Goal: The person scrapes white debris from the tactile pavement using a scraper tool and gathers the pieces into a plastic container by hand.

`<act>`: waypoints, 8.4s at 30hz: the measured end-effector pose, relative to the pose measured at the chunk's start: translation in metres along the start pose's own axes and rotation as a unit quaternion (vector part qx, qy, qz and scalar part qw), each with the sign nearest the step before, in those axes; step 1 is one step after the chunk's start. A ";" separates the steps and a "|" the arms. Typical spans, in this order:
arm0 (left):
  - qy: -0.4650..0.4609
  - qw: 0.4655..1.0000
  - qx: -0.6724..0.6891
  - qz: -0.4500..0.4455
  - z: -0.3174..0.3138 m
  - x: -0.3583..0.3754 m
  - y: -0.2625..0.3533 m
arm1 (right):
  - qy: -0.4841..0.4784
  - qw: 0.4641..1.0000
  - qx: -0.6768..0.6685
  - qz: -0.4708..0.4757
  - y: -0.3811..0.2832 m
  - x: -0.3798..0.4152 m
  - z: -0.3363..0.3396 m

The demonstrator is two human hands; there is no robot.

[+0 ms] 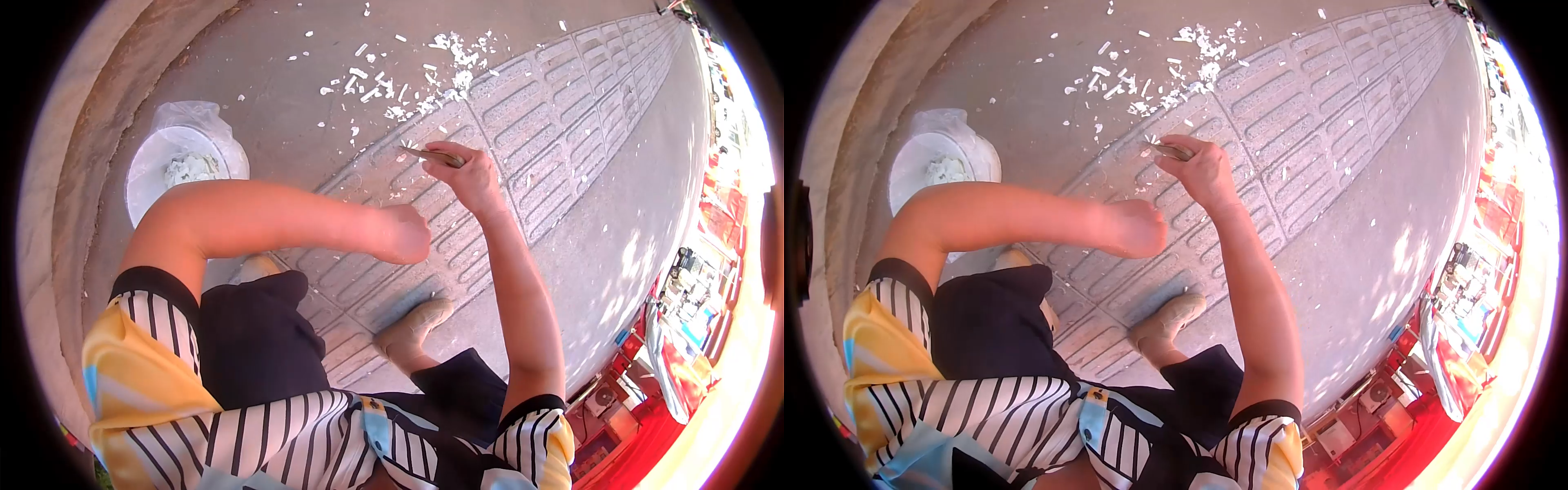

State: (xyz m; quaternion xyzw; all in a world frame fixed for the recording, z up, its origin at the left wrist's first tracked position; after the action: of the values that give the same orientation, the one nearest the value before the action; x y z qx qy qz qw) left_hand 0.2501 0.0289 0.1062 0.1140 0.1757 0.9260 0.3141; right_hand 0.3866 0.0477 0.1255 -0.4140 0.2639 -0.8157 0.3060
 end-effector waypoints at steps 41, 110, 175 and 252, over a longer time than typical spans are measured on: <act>0.002 0.972 0.193 0.133 -0.033 0.034 -0.022 | 0.286 0.958 -0.020 0.004 0.073 0.024 0.087; -0.122 0.979 0.081 0.139 -0.046 0.049 -0.018 | 0.305 0.941 -0.145 0.029 0.014 0.019 -0.014; 0.200 0.949 -0.191 0.151 -0.073 0.021 -0.064 | 0.267 0.955 -0.130 0.005 0.000 -0.029 0.005; 0.016 0.994 0.019 0.105 -0.055 0.069 0.017 | -0.169 0.975 -0.058 0.131 -0.072 -0.117 -0.024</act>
State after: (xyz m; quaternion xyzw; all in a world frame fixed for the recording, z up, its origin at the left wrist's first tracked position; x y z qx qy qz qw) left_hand 0.1693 0.0453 0.0697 0.1227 0.1853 0.9521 0.2102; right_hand 0.4007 0.1846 0.1024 -0.5248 0.3076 -0.6699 0.4257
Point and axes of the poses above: each hand's wrist, its own x-axis away from the middle knuckle, its own z-axis out of the back of the hand, y = z × x, the point moved 5 cm from there along -x, towards the middle knuckle, and after that the axes turned 10 degrees about -x, right-handed, at the moved point
